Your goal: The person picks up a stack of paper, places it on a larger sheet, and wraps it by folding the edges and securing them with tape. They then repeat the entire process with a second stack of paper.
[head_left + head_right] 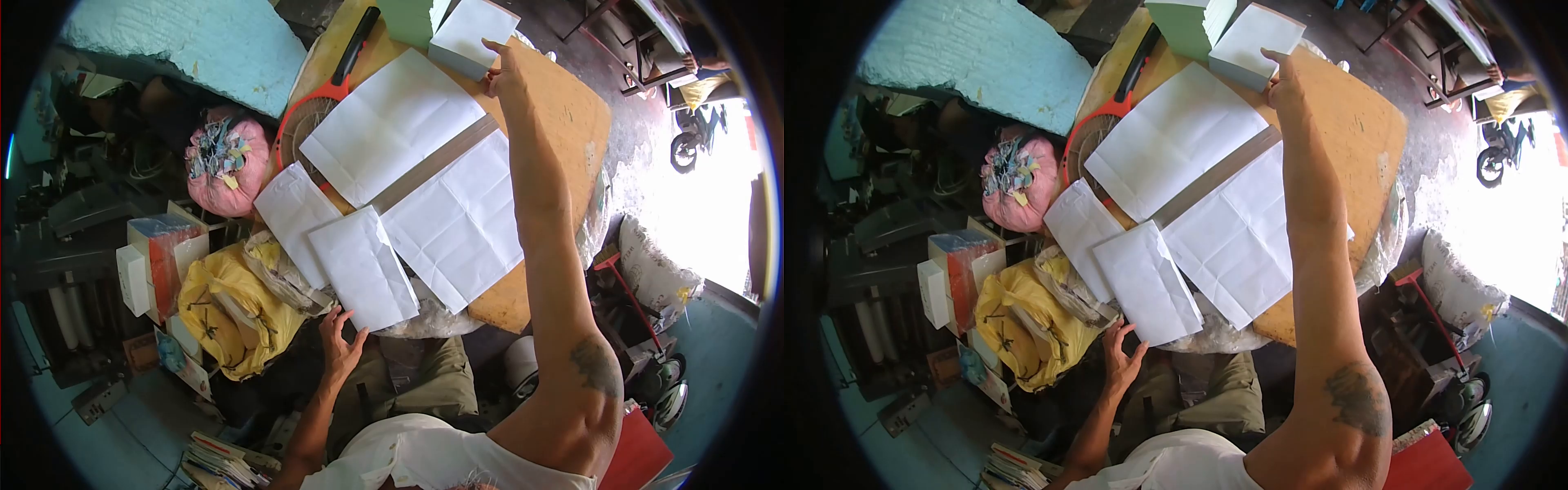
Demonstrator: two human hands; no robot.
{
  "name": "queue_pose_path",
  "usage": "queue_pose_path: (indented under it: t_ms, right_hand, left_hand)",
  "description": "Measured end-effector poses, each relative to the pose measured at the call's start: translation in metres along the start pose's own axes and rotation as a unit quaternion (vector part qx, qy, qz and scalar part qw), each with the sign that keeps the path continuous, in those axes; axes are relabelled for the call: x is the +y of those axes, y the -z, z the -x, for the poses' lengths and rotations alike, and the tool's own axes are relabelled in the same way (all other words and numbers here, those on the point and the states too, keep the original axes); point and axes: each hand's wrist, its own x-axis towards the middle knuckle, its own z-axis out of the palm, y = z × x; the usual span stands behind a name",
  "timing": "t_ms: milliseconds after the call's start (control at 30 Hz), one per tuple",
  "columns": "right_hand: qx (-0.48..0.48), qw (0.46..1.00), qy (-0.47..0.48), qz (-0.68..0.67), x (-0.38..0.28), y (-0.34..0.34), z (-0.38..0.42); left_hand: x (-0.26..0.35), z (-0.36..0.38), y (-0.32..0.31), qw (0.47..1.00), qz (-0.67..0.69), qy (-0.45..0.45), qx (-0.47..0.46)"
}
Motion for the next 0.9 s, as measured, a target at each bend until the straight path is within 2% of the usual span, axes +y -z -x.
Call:
queue_pose_path:
  t_ms: [133, 200, 267, 300, 333, 367, 467, 567, 667, 733, 833, 867, 900]
  right_hand:
    - [-0.049, 0.999, -0.009, 0.003, 0.003, 0.002, -0.004]
    - [-0.072, 0.996, 0.051, 0.020, 0.014, 0.008, -0.026]
    - [-0.104, 0.976, 0.182, 0.051, 0.029, 0.015, -0.072]
    - [-0.103, 0.969, 0.218, 0.060, 0.032, 0.014, -0.068]
    - [-0.102, 0.963, 0.243, 0.063, 0.033, 0.015, -0.063]
    - [-0.041, 0.976, 0.206, 0.054, 0.032, 0.014, -0.058]
    - [-0.168, 0.955, 0.234, 0.076, 0.011, 0.042, -0.056]
    - [-0.088, 0.980, 0.158, 0.084, -0.032, 0.036, 0.037]
    - [-0.081, 0.971, 0.153, 0.166, -0.055, 0.057, 0.099]
    - [-0.090, 0.945, 0.157, 0.271, -0.065, 0.088, 0.154]
    - [-0.103, 0.890, 0.164, 0.414, -0.071, 0.151, 0.230]
    - [-0.166, 0.840, 0.237, 0.459, -0.064, 0.177, 0.264]
    - [-0.192, 0.826, 0.244, 0.471, -0.060, 0.199, 0.296]
  left_hand:
    - [-0.001, 0.003, 0.001, 1.000, -0.006, -0.003, -0.004]
    - [-0.001, 0.002, 0.001, 1.000, -0.006, -0.007, -0.010]
    - [0.001, 0.003, 0.001, 1.000, 0.001, -0.001, -0.023]
    - [0.001, 0.003, 0.002, 1.000, 0.005, -0.001, -0.027]
    - [0.001, 0.003, 0.002, 1.000, 0.009, -0.001, -0.030]
    - [0.001, 0.002, 0.003, 0.999, 0.013, -0.001, -0.033]
    - [0.013, -0.004, 0.011, 0.999, 0.022, -0.016, -0.047]
    - [0.029, -0.018, 0.013, 0.995, 0.077, -0.035, -0.052]
    - [0.052, -0.047, 0.010, 0.988, 0.106, -0.089, -0.067]
    - [0.058, -0.079, -0.006, 0.963, 0.242, -0.016, -0.119]
    - [0.082, -0.140, -0.022, 0.879, 0.432, 0.080, -0.188]
    - [0.100, -0.162, -0.020, 0.853, 0.469, 0.115, -0.197]
    - [0.112, -0.185, -0.024, 0.845, 0.479, 0.118, -0.205]
